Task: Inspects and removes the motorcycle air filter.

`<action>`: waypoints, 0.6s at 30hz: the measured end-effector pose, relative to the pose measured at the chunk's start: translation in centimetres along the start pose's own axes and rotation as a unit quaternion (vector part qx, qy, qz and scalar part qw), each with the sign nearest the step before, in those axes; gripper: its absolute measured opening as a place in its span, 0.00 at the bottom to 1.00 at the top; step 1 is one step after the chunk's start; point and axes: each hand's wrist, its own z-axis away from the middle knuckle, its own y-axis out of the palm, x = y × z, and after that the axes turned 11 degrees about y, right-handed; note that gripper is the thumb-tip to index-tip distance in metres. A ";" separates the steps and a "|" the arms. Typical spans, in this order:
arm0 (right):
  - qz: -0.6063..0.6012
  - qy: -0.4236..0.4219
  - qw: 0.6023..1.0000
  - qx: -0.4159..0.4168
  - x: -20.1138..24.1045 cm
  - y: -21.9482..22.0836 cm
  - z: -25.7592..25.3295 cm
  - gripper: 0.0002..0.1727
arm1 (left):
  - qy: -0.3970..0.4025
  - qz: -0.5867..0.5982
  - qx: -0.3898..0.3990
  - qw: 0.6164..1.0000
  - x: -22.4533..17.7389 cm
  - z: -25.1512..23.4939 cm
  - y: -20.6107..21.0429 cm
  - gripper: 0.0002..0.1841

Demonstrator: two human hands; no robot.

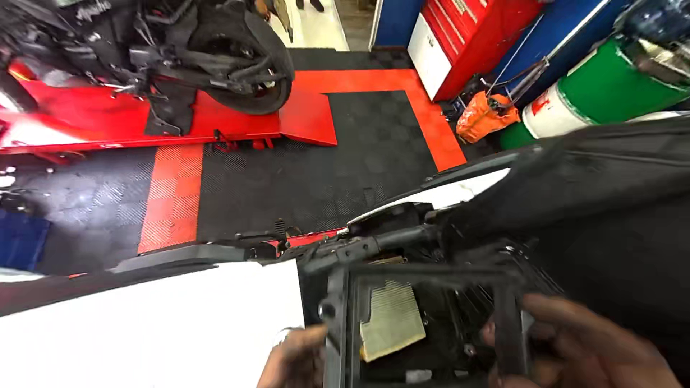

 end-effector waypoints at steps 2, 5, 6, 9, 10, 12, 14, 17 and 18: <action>-0.026 -0.008 1.000 -0.007 0.7 -0.3 0.1 0.30 | 0.040 -0.098 0.014 0.994 0.6 -0.1 -0.3 0.25; -0.061 -0.006 0.998 0.011 1.3 -0.9 0.0 0.30 | 0.115 -0.375 0.091 0.915 1.0 -1.4 0.3 0.23; -0.069 -0.008 0.997 0.021 1.2 -1.1 -0.1 0.31 | 0.139 -0.460 0.124 0.868 1.0 -2.0 0.9 0.26; -0.101 -0.006 0.994 0.051 0.4 -1.1 -0.4 0.32 | 0.053 -0.605 0.305 0.734 -0.9 -4.9 3.7 0.38; -0.111 0.003 0.992 0.061 0.4 -1.2 -0.4 0.33 | 0.011 -0.625 0.360 0.693 -1.0 -6.0 4.6 0.45; -0.114 0.014 0.990 0.077 0.5 -1.5 -0.5 0.37 | -0.011 -0.650 0.418 0.635 -0.2 -7.4 5.6 0.54; -0.112 0.014 0.990 0.085 0.4 -1.7 -0.7 0.36 | -0.015 -0.668 0.441 0.599 0.3 -7.9 6.0 0.54; -0.098 -0.002 0.990 0.102 0.4 -1.9 -1.1 0.34 | -0.035 -0.690 0.459 0.558 -0.3 -8.1 6.5 0.56; -0.101 -0.009 0.989 0.107 0.4 -1.9 -1.2 0.34 | -0.047 -0.693 0.456 0.557 -0.4 -8.2 6.6 0.57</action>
